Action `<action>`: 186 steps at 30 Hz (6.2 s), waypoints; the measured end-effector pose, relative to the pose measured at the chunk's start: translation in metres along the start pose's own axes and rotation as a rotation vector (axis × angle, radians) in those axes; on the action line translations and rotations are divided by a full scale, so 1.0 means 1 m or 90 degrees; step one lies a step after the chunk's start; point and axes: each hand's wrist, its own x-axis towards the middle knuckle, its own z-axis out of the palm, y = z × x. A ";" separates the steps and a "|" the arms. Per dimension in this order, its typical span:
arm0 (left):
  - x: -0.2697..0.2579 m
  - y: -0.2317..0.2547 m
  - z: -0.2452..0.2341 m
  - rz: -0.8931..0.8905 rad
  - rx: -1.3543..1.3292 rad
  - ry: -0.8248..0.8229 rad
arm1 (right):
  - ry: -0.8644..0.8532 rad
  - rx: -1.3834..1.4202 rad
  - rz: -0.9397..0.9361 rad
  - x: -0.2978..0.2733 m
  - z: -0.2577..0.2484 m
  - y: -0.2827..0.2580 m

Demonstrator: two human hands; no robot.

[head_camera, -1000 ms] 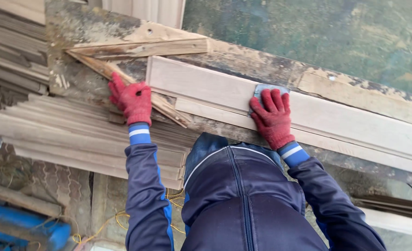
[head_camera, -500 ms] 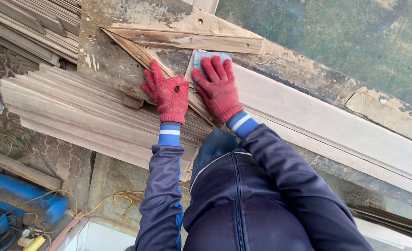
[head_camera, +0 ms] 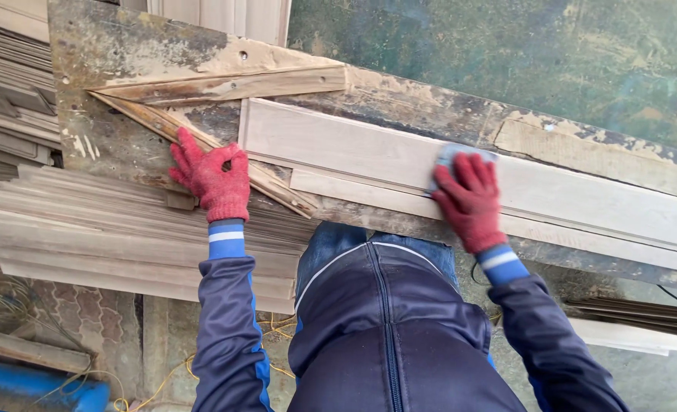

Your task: Sanding wooden planks using an electric orbital sander and manual sandpaper.

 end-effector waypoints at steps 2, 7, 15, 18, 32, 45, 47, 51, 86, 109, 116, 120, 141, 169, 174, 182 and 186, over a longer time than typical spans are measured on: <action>-0.002 0.005 -0.002 -0.002 0.000 0.002 | 0.016 -0.041 0.103 -0.054 -0.026 0.054; -0.007 0.037 -0.014 -0.010 0.266 -0.056 | 0.035 -0.027 0.078 -0.057 -0.050 0.080; -0.108 0.196 0.098 0.354 0.110 0.089 | 0.056 0.082 -0.094 0.018 0.025 0.018; -0.135 0.227 0.125 0.323 0.214 -0.087 | 0.050 0.082 -0.087 -0.016 -0.008 0.065; -0.139 0.238 0.120 0.385 0.276 -0.071 | 0.056 0.117 -0.027 -0.084 -0.067 0.150; -0.143 0.247 0.114 0.342 0.308 -0.110 | 0.027 0.042 0.057 -0.166 -0.131 0.243; -0.144 0.251 0.112 0.332 0.308 -0.120 | 0.008 -0.090 0.089 -0.192 -0.150 0.271; -0.139 0.232 0.119 0.417 0.223 -0.075 | 0.015 -0.026 0.099 -0.154 -0.117 0.223; -0.136 0.216 0.133 0.285 0.270 -0.010 | -0.036 0.016 -0.300 -0.060 -0.105 0.179; -0.060 0.026 0.092 0.258 0.082 0.387 | -0.041 0.134 -0.571 0.204 0.095 -0.151; -0.064 0.028 0.086 0.277 0.051 0.358 | -0.065 0.113 -0.561 0.202 0.090 -0.146; -0.067 0.036 0.072 0.274 0.036 0.329 | -0.100 0.080 -0.551 0.148 0.016 -0.067; -0.066 0.033 0.077 0.271 0.040 0.365 | -0.010 0.099 -0.589 0.199 0.084 -0.156; -0.067 0.038 0.075 0.260 -0.022 0.348 | 0.003 0.087 -0.563 0.223 0.093 -0.170; -0.076 0.034 0.075 0.163 -0.031 0.167 | -0.169 0.077 -0.416 0.233 0.121 -0.197; -0.062 0.041 0.057 0.187 0.016 0.366 | -0.133 -0.018 -0.441 0.151 0.040 -0.110; -0.065 0.041 0.061 0.189 -0.013 0.347 | -0.086 -0.005 -0.443 0.185 0.056 -0.160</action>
